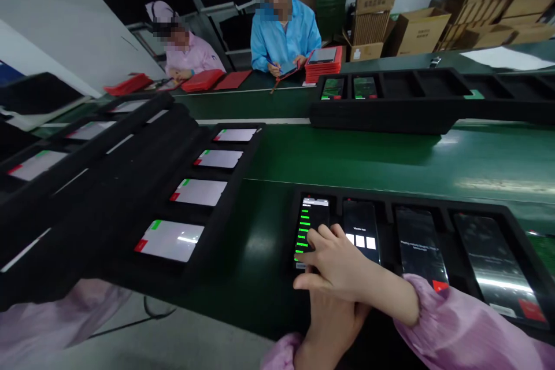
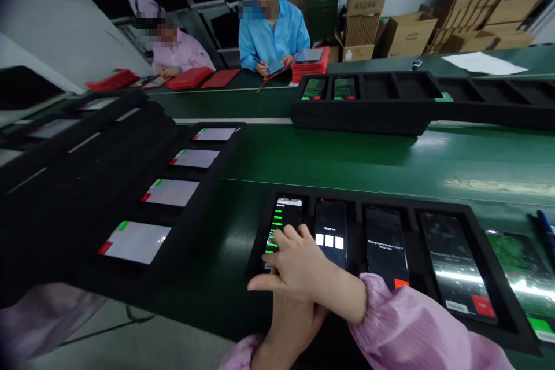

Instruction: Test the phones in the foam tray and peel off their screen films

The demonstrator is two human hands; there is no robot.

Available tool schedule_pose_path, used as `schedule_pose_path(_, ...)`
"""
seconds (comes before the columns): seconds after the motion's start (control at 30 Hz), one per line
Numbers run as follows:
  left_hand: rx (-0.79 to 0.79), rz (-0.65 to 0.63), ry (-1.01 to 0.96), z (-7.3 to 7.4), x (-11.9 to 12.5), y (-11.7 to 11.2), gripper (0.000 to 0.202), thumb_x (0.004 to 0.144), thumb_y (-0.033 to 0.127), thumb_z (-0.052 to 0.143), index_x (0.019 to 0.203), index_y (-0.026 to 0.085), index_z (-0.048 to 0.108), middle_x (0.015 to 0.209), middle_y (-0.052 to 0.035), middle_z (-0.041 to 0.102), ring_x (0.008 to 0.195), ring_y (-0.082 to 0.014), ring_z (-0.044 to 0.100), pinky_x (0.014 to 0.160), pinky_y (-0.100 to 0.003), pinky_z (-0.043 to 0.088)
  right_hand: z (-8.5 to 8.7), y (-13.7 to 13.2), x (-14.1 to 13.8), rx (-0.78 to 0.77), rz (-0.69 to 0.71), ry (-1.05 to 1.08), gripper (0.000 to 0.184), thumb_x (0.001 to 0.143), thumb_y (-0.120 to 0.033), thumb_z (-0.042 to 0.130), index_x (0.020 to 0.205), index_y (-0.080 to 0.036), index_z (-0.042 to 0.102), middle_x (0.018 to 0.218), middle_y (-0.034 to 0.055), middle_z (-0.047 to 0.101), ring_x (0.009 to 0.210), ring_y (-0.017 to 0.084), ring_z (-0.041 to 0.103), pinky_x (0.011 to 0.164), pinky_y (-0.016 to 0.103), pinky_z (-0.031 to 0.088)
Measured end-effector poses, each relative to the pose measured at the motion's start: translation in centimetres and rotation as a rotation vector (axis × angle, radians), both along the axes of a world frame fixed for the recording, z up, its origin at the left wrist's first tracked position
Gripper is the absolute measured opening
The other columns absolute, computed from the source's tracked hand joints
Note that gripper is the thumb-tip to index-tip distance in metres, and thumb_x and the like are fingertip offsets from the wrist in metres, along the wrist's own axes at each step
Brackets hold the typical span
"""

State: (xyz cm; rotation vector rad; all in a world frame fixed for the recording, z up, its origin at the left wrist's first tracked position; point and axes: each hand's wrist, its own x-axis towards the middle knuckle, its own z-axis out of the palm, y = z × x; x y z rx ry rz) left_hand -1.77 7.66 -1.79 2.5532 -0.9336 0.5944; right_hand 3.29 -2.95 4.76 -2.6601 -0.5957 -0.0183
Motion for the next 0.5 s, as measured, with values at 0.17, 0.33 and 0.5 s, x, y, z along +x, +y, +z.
schedule_pose_path(0.17,0.026,0.015,0.000,-0.6,-0.4,0.1,0.035,0.090,0.053,0.064,0.111,0.028,0.075,0.098,-0.0079,0.069,0.093,-0.0281,0.056,0.089,-0.045,0.041,2.4,-1.8,-1.5,0.072,-0.017,-0.108,0.086,0.093,-0.086,0.022,0.109,-0.024,0.079,0.083,0.0062,0.059,0.079,0.020,0.048,0.073,0.038,0.037)
schedule_pose_path(0.33,0.023,0.014,0.064,-0.1,-0.4,0.0,0.051,0.090,0.064,0.064,0.129,0.033,0.068,0.092,-0.0026,0.060,0.082,-0.0205,0.049,0.086,-0.041,0.036,4.5,-8.7,-6.5,0.195,-0.365,-0.272,0.049,0.112,-0.043,0.030,0.120,-0.022,0.074,0.083,0.0052,0.061,0.075,0.019,0.053,0.067,0.035,0.041)
schedule_pose_path(0.5,0.023,0.014,0.089,-0.7,-0.4,0.3,0.046,0.097,0.058,0.055,0.132,0.032,0.068,0.093,-0.0048,0.059,0.088,-0.0230,0.050,0.091,-0.045,0.034,1.4,-10.6,-10.1,0.149,-0.537,-0.214,0.049,0.112,-0.038,0.029,0.113,-0.025,0.076,0.083,0.0054,0.061,0.075,0.019,0.056,0.068,0.034,0.044)
